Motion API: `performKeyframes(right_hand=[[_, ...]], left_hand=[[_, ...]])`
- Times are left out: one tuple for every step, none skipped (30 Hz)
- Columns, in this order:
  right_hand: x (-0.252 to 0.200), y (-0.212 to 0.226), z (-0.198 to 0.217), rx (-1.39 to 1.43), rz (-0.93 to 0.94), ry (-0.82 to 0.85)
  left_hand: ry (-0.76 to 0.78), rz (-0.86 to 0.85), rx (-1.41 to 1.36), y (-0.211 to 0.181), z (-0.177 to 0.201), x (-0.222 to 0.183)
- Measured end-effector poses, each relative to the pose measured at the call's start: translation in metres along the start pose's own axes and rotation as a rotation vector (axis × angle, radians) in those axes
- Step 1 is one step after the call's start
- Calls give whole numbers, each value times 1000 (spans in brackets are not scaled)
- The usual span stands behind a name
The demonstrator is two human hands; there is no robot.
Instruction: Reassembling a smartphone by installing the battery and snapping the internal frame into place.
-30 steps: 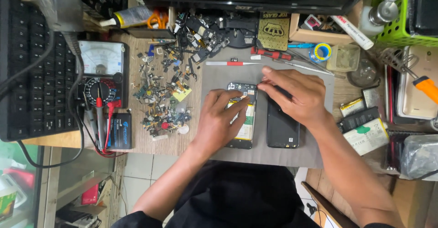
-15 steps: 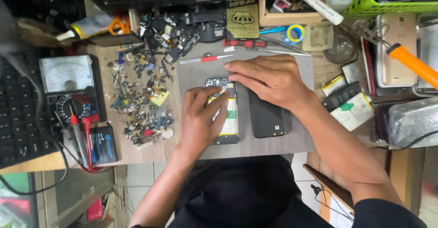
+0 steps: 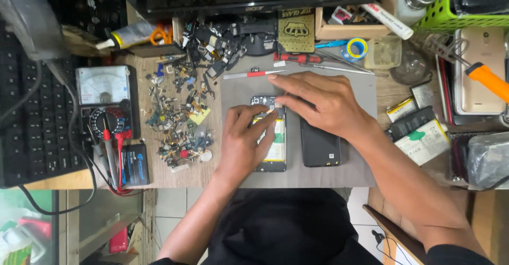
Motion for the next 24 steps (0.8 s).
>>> performKeyframes(right_hand=[[-2, 0, -1, 4, 1, 5], [-5, 0, -1, -14, -13, 0], [-7, -1, -2, -33, -27, -5], [-9, 3, -4, -26, -24, 0], [-10, 6, -6, -47, -24, 1], [-10, 8, -7, -72, -21, -2], [-8, 7, -7, -70, -15, -1], [-7, 6, -7, -69, -36, 18], [-6, 4, -7, -69, -58, 36], [-6, 4, -7, -71, -57, 38], [-6, 5, -9, -46, -50, 60], [-5, 6, -10, -25, -39, 78], [-7, 7, -9, -29, -34, 76], [-8, 4, -11, 0, -52, 97], [-8, 2, -12, 29, -71, 118], [-6, 2, -12, 30, -61, 113], [-4, 0, -14, 54, -76, 130], [-5, -2, -14, 77, -97, 149], [-6, -6, -17, 75, -93, 148], [-8, -8, -11, 5, -58, 53], [-10, -10, -5, -66, -22, -41], [-13, -12, -6, -70, -26, -41], [-15, -15, -6, -56, -42, -43], [-17, -18, -6, -42, -57, -48]], left_hand=[[-3, 5, 1, 2, 0, -1], [-4, -2, 7, 2, -1, -2], [-6, -9, 13, 3, -1, -4], [-10, -2, 17, 3, 0, -6], [-5, -10, 18, 3, -1, -7], [0, -24, 19, 4, -1, -7], [-6, -23, 23, 4, -1, -6], [-1, -4, 11, 5, -1, -7], [5, 14, -1, 7, -2, -7], [3, 15, -3, 7, -2, -7], [3, 13, 0, 6, -1, -7], [1, 5, 5, 5, -1, -6], [-3, 0, 5, 4, -1, -7], [-8, -3, 10, 4, -1, -7], [-12, -7, 14, 4, 0, -7], [-18, -13, 21, 4, 1, -7], [-19, -17, 28, 4, 1, -8], [-17, -17, 30, 5, -1, -9], [-19, -21, 30, 4, 0, -8], [-21, -18, 35, 3, 0, -7], [-22, -15, 40, 2, 0, -7], [-19, -16, 35, 2, 0, -7], [-21, -17, 27, 2, 0, -8], [-24, -20, 20, 3, 0, -7]])
Point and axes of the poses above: each hand's wrist, its own x-axis towards the middle knuckle, its own z-axis out of the back of the hand, y = z × x, the point moved 8 cm from there along x, towards the middle knuckle, and after that the axes turned 14 degrees about -x, right-handed, at the moved point
